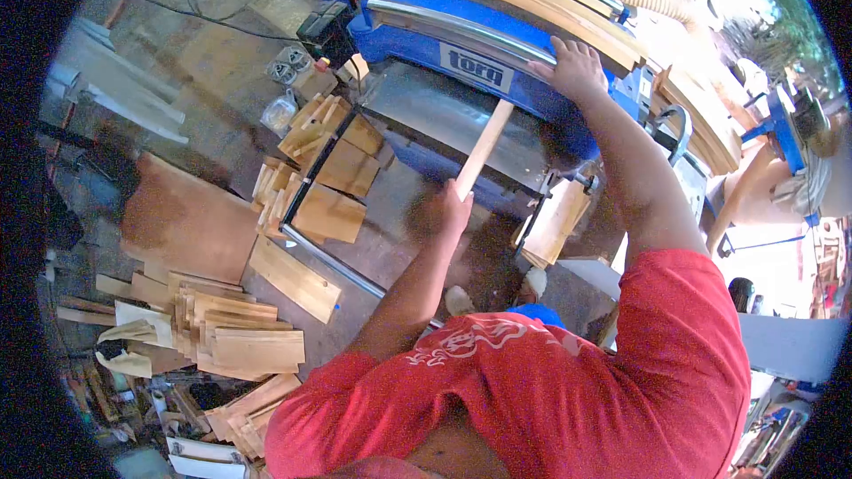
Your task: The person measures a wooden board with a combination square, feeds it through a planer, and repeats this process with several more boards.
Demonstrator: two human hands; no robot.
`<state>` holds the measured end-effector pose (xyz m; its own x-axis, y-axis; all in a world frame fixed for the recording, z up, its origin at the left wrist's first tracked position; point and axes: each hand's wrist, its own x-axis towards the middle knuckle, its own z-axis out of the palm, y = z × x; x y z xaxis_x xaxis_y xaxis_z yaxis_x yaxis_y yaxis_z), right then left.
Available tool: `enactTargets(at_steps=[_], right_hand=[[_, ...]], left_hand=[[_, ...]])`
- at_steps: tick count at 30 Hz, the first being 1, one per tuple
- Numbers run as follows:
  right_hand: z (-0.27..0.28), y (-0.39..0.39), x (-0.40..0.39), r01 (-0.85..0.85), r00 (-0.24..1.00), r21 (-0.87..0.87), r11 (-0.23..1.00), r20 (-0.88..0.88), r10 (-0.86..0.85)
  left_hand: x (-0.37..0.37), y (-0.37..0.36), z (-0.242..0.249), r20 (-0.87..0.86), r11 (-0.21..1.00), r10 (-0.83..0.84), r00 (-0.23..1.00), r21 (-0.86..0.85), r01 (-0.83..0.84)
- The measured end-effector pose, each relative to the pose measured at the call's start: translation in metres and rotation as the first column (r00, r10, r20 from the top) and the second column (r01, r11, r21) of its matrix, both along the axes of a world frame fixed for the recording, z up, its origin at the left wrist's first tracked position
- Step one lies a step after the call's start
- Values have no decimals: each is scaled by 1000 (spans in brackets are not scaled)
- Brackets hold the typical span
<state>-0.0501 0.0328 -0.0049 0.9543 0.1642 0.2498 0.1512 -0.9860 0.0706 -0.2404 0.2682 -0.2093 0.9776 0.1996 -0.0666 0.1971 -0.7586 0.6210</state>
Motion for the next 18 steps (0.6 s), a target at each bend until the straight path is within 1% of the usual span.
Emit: enactTargets(at_steps=[4,6,7,9,10,12,13,15,18], right_hand=[[-2,-3,1,7,1000,-9,1000,15,-7],[-3,-5,2,6,1000,-17,1000,23,-5],[-3,-4,2,3,1000,-16,1000,27,-3],[-3,-4,1,-15,999,-7,1000,42,15],[-3,-4,0,-8,999,-8,1000,40,8],[-2,-3,-1,1,999,-18,1000,49,0],[-2,-1,-3,7,999,-16,1000,47,-7],[1,-1,-4,6,999,-21,1000,49,-5],[-5,-5,-1,-25,995,-19,1000,92,27]], left_hand=[[13,-5,-15,76,999,-32,997,3,32],[18,-8,-19,-8,998,-50,999,-49,49],[19,-10,-22,-8,997,-57,998,-49,56],[22,-13,-22,104,997,-37,994,-57,44],[24,-15,-20,102,997,-44,994,-57,50],[27,-15,-19,49,987,-77,996,-137,83],[27,-14,-25,47,987,-83,995,-135,88],[33,-12,-34,234,956,-97,967,-247,155],[1,11,-33,260,943,-99,960,-285,175]])
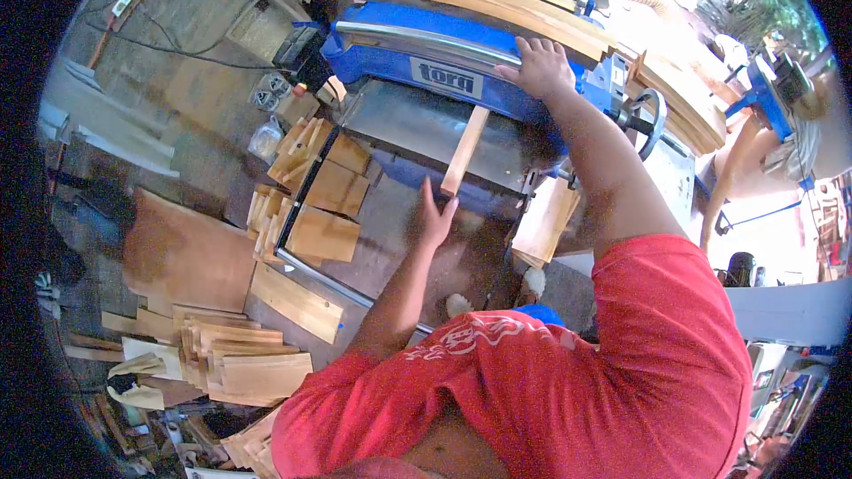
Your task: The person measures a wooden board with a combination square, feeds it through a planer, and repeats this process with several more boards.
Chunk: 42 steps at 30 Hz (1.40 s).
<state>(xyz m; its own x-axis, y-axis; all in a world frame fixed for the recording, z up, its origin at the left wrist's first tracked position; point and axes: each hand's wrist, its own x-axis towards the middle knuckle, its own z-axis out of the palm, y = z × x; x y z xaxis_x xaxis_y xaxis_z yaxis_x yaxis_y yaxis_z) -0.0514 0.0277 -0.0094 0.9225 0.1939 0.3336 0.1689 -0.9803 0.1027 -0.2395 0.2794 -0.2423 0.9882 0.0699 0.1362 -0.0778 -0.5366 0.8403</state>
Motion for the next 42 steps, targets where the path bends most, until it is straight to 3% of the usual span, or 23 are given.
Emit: enactTargets(at_steps=[4,5,7,9,13,15,19,29,34,42], right_hand=[[6,4,-5,28,1000,-2,1000,-14,-28],[8,5,-5,34,998,-10,999,-44,-35],[6,3,-4,31,999,2,1000,-34,-31],[4,2,-4,26,999,11,1000,-36,-25],[10,6,-9,34,998,9,999,-49,-33],[10,6,-8,39,998,16,999,-50,-38],[10,8,-10,70,996,19,997,-65,-69],[2,5,-6,42,999,-9,999,-2,-42],[8,8,-10,76,994,11,997,-79,-75],[12,11,-13,77,996,2,997,-45,-77]], left_hand=[[-80,84,7,-147,935,-78,986,333,123],[-104,105,2,-125,950,-56,991,297,91],[-144,149,9,-281,848,-112,953,473,240],[-173,165,32,-158,727,-224,962,629,273],[-183,176,22,-89,693,-379,921,632,346],[-177,171,19,90,810,-342,936,533,244],[-180,166,20,87,823,-267,960,539,180],[-178,169,7,119,856,-254,960,489,167],[-180,168,3,124,865,-237,964,480,150],[-179,169,8,109,843,-255,961,512,166]])
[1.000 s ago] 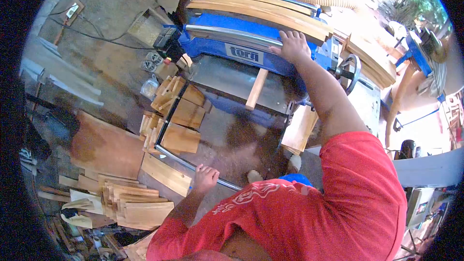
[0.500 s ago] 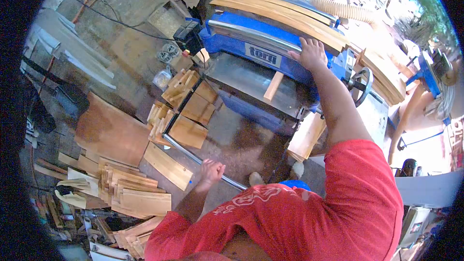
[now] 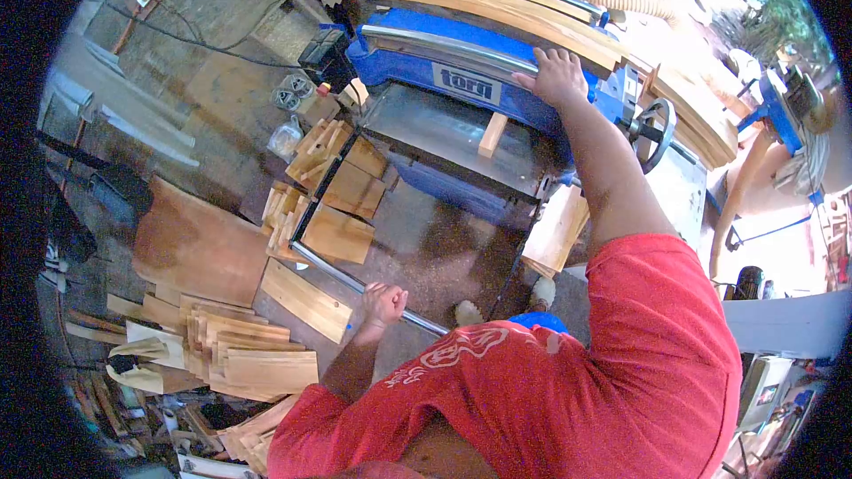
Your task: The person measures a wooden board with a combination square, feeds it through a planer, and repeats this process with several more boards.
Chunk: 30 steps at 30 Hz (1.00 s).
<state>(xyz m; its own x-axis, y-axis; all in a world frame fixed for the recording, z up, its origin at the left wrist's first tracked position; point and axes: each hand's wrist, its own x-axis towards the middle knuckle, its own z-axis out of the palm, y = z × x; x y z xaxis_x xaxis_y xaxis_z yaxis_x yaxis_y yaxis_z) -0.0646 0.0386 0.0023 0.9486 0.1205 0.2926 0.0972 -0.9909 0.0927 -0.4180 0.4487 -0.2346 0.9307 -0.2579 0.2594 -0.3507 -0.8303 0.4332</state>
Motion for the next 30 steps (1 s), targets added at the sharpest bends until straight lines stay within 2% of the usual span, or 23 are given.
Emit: enactTargets(at_steps=[9,16,24,25,30], right_hand=[[-8,-4,6,-6,1000,1,1000,6,6],[-5,-4,7,-5,1000,-16,1000,-13,5],[-2,-4,3,-13,1000,15,1000,-18,13],[-6,-5,5,-18,1000,8,1000,21,17],[-10,-8,6,-38,998,14,999,43,37]], left_hand=[[0,0,-4,-30,1000,21,999,-18,-21],[0,2,-13,11,999,34,999,-29,-34],[-1,-1,-2,-71,999,37,997,-27,-39],[0,-2,0,-79,999,28,996,-25,-30],[0,-4,3,11,1000,21,1000,-10,-21]])
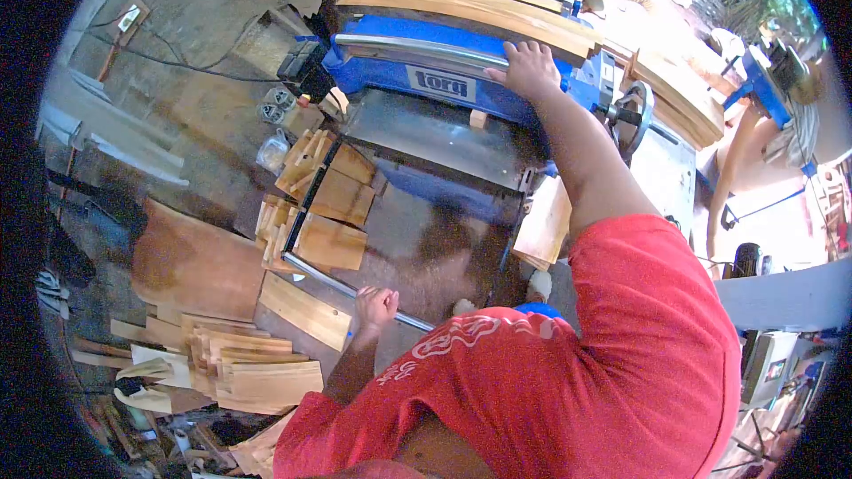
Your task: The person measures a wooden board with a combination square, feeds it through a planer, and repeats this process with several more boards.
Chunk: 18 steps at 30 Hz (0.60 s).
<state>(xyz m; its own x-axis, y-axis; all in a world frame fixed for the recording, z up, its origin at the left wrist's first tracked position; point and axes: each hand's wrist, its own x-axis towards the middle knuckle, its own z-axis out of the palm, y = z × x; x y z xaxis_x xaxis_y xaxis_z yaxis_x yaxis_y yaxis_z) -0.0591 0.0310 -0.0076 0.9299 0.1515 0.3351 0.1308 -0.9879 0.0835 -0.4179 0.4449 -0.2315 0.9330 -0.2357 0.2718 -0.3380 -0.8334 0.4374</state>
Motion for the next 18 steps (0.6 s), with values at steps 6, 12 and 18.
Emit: enactTargets(at_steps=[6,12,18], right_hand=[[5,-1,1,25,998,9,1000,-60,-24],[8,-33,39,165,984,559,812,-148,-99],[-11,-106,56,104,988,-42,994,-109,-108]], left_hand=[[0,0,-2,45,1000,2,999,0,-2],[1,0,-2,68,1000,6,998,-5,-6],[7,2,-5,50,993,30,998,115,-36]])
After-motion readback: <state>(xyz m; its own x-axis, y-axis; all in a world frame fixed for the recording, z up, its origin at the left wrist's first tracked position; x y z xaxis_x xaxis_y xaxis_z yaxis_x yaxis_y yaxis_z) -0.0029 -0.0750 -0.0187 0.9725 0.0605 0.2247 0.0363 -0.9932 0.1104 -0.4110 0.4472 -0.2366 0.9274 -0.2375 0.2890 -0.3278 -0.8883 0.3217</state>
